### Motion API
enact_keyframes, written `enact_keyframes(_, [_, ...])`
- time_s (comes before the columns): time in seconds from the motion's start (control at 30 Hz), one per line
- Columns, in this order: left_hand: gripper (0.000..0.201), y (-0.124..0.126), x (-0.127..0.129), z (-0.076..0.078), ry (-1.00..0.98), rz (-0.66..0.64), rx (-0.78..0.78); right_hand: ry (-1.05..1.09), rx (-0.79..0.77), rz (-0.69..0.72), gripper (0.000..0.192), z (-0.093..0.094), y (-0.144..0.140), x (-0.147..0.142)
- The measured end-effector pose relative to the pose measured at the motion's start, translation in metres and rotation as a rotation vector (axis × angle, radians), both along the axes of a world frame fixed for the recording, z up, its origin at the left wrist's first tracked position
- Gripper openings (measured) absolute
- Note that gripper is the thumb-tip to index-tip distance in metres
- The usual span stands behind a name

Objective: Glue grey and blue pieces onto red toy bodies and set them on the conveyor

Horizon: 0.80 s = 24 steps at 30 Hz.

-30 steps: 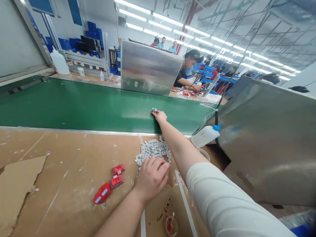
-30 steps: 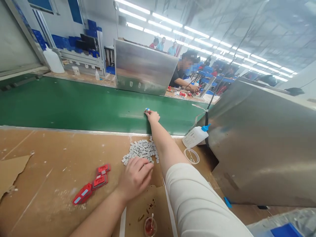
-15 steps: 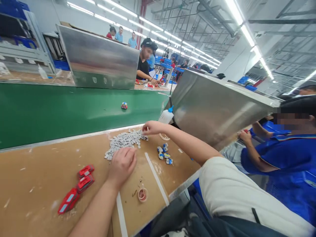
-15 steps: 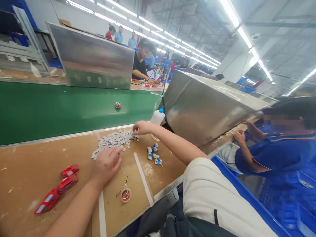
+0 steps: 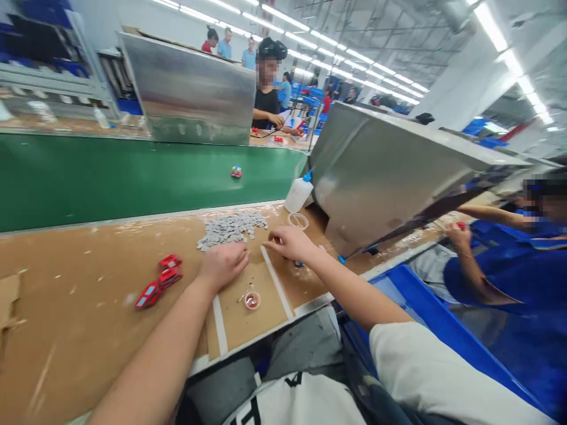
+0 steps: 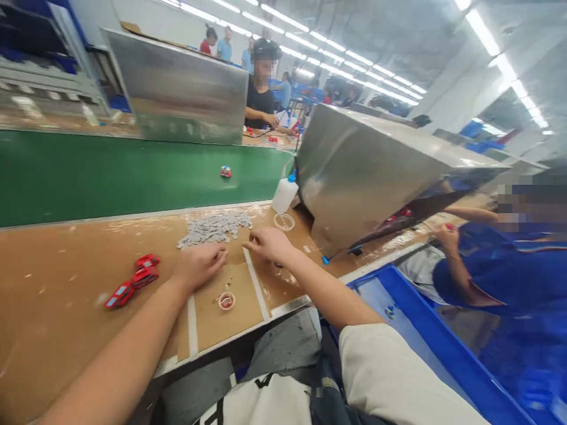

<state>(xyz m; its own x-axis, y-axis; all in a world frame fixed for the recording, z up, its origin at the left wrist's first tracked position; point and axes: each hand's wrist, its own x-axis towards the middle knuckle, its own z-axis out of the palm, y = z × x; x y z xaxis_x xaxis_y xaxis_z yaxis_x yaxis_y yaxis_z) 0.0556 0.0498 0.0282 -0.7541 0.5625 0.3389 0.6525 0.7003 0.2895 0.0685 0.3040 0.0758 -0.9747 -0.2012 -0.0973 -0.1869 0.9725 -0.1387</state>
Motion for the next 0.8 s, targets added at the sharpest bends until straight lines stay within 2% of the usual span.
enact_keyframes(0.07, [0.024, -0.009, 0.001, 0.008, 0.017, 0.065, -0.065, -0.023, -0.155, 0.158, 0.047, -0.004, -0.015, 0.009])
enact_keyframes(0.17, [0.026, -0.035, -0.003, 0.021, 0.011, 0.359, -0.144, -0.124, -0.383, 0.515, 0.052, -0.018, -0.031, 0.016])
enact_keyframes(0.27, [0.044, -0.066, -0.01, 0.033, -0.175, 0.698, -0.285, -0.218, -0.486, 0.738, 0.055, -0.035, -0.039, 0.015])
enact_keyframes(0.33, [0.041, -0.079, -0.016, 0.039, -0.356, 0.765, -0.402, -0.249, -0.532, 0.801, 0.057, -0.046, -0.042, 0.013])
enact_keyframes(0.43, [0.024, -0.088, -0.024, 0.044, -0.478, 0.733, -0.489, -0.253, -0.563, 0.871, 0.055, -0.059, -0.044, 0.014])
enact_keyframes(0.57, [0.018, -0.085, -0.028, 0.047, -0.41, 0.682, -0.447, -0.219, -0.6, 0.927, 0.047, -0.066, -0.043, 0.014])
enact_keyframes(0.63, [0.022, -0.076, -0.027, 0.049, -0.335, 0.614, -0.311, -0.221, -0.642, 0.934, 0.044, -0.065, -0.04, 0.012])
enact_keyframes(0.7, [0.024, -0.06, -0.024, 0.05, -0.317, 0.472, -0.066, -0.222, -0.689, 0.944, 0.042, -0.063, -0.036, 0.011])
enact_keyframes(0.8, [0.027, -0.029, -0.018, 0.042, -0.429, 0.26, 0.292, -0.23, -0.74, 0.973, 0.039, -0.058, -0.032, 0.011])
